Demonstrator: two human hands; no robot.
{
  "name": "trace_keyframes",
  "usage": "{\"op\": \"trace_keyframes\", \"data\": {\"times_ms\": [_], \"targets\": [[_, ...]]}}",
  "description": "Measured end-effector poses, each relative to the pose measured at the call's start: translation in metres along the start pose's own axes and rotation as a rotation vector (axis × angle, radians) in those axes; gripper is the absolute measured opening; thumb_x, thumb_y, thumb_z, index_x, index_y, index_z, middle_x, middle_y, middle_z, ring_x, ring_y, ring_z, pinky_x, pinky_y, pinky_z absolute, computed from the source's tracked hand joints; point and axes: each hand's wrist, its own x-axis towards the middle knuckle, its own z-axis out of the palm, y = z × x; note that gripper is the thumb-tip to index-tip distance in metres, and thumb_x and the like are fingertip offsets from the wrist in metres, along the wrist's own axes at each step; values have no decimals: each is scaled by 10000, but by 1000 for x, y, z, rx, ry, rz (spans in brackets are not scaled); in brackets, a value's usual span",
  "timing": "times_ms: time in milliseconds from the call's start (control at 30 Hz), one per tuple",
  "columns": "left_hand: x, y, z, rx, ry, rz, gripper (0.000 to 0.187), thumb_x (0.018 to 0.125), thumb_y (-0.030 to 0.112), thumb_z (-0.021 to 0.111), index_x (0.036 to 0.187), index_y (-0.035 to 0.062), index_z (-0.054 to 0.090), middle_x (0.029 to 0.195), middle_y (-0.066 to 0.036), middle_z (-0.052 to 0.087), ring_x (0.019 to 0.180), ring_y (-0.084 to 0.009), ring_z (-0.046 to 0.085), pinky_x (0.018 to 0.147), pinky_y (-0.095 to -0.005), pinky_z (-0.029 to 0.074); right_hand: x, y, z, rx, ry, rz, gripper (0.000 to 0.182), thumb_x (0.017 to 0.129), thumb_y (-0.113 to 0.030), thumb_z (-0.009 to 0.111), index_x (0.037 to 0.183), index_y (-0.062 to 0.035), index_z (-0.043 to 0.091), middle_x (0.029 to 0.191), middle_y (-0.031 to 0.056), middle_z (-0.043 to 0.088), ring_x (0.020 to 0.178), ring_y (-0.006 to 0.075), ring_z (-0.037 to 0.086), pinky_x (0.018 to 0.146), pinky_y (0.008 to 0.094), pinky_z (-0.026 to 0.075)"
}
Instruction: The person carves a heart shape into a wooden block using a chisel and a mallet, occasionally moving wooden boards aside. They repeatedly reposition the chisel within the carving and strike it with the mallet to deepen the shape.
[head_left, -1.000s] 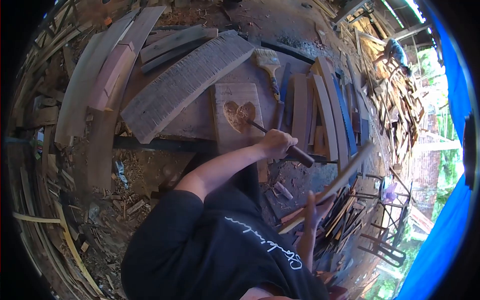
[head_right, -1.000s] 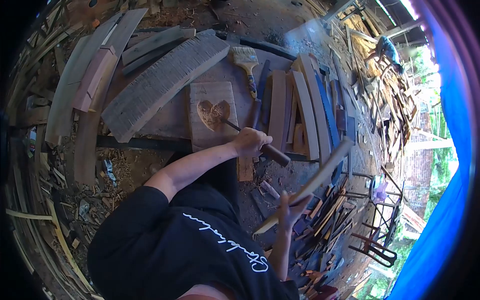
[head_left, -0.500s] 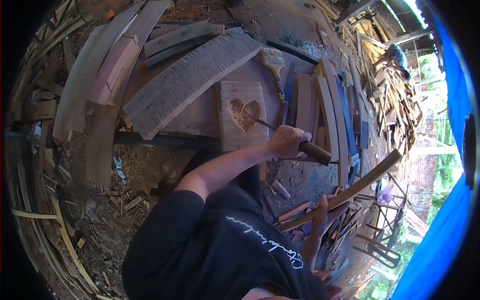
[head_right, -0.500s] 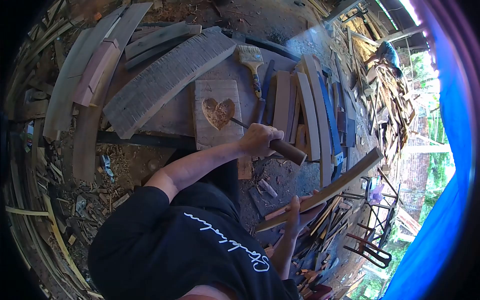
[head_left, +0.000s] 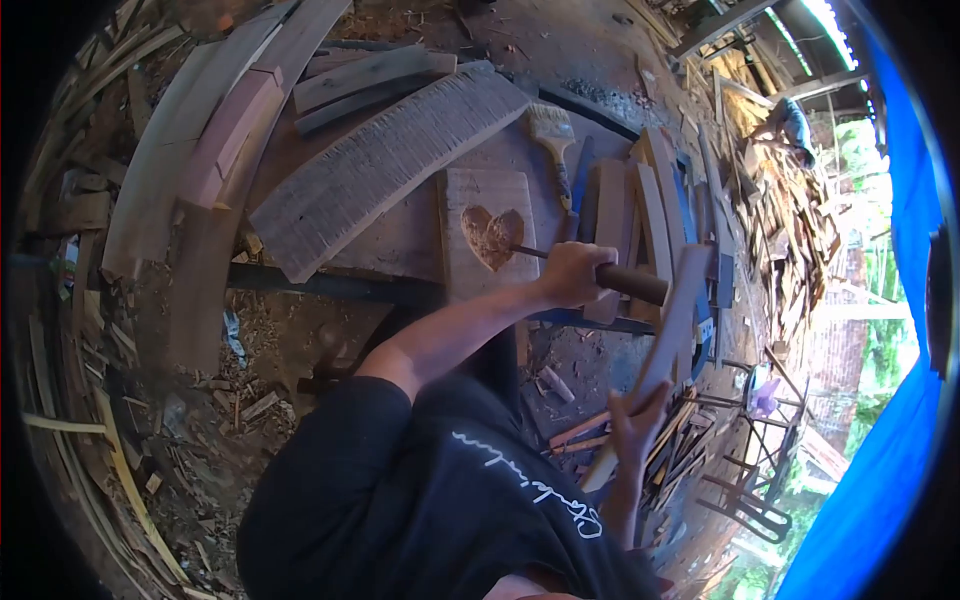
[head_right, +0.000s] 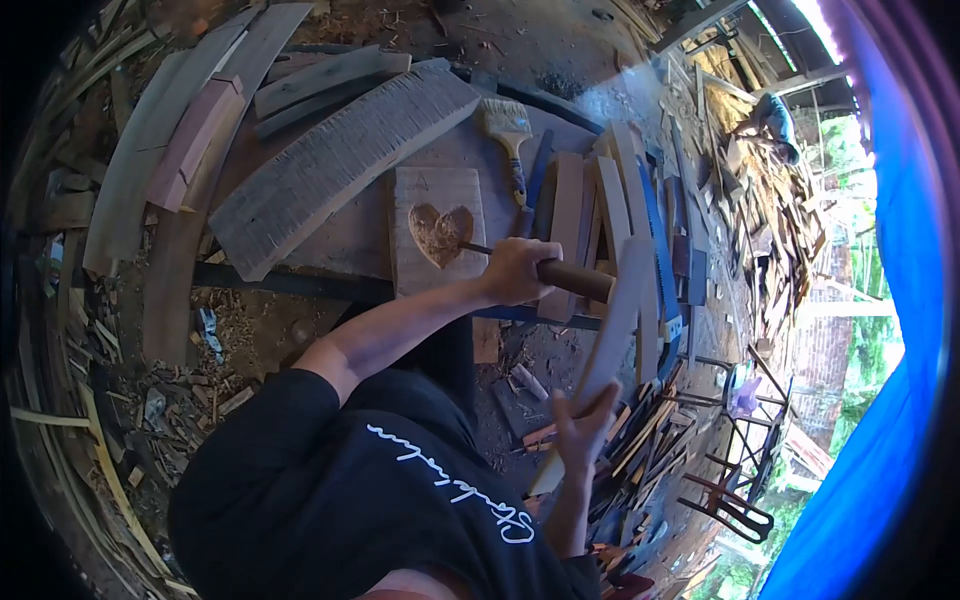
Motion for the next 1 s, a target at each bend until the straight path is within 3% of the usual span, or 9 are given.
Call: {"op": "trace_keyframes", "data": {"times_ms": [67,133,167,267,300,367,467,633,1000], "targets": [[-9,1,-1,-23,-37,15,186,689,187,754,807,139,619,724,-91,656,706,-325,668,627,-447,494,-4,-12,-11,-45,105,-68,625,787,-43,724,1309,-25,382,898,74,535,666,168,548,597,331,495],[-8,3,-3,-43,-32,19,190,687,183,754,810,141,616,724,-91,653,709,-327,668,622,-448,491,6,-53,-29,550,354,190,623,784,-32,713,1298,-20,362,879,69,516,683,164,507,627,345,479],[-9,3,-2,-48,-31,23,190,687,183,754,810,141,616,724,-91,653,709,-327,668,622,-448,491,6,-55,-24,655,453,166,610,785,-18,695,1286,-9,346,859,55,504,671,138,483,624,306,472],[-9,0,2,-29,-17,51,192,689,185,752,808,139,609,725,-90,651,712,-327,667,620,-447,491,-4,-10,19,224,306,-225,614,791,-18,693,1303,-16,355,841,41,494,671,111,495,600,240,462],[-9,0,4,-8,-30,39,202,686,187,754,812,139,603,723,-88,649,711,-326,667,618,-442,492,-14,3,29,220,313,-231,614,791,-18,693,1303,-16,355,841,41,494,671,111,495,600,240,462],[-6,0,4,19,-28,32,213,683,189,756,815,139,597,721,-87,647,711,-326,666,617,-437,494,-28,22,41,229,98,162,618,814,-44,695,1339,-17,370,861,39,505,583,104,509,537,244,470],[-13,2,0,10,-39,111,239,677,198,760,831,139,587,719,-80,644,701,-318,667,609,-428,498,-25,-18,9,578,188,382,568,826,-66,710,1297,-53,393,837,38,499,603,88,513,513,212,452],[-16,29,-8,-38,-17,208,224,679,206,743,829,129,596,724,-92,638,705,-325,666,612,-441,506,-25,-24,-4,597,220,389,593,824,-75,733,1306,-44,389,826,30,493,575,76,497,493,210,454],[-25,18,-8,-31,-10,130,246,687,189,771,836,139,582,710,-73,643,697,-306,674,612,-423,503,-27,-23,4,489,159,333,658,796,-79,748,1332,-36,368,815,18,488,619,75,497,527,214,458]]}}
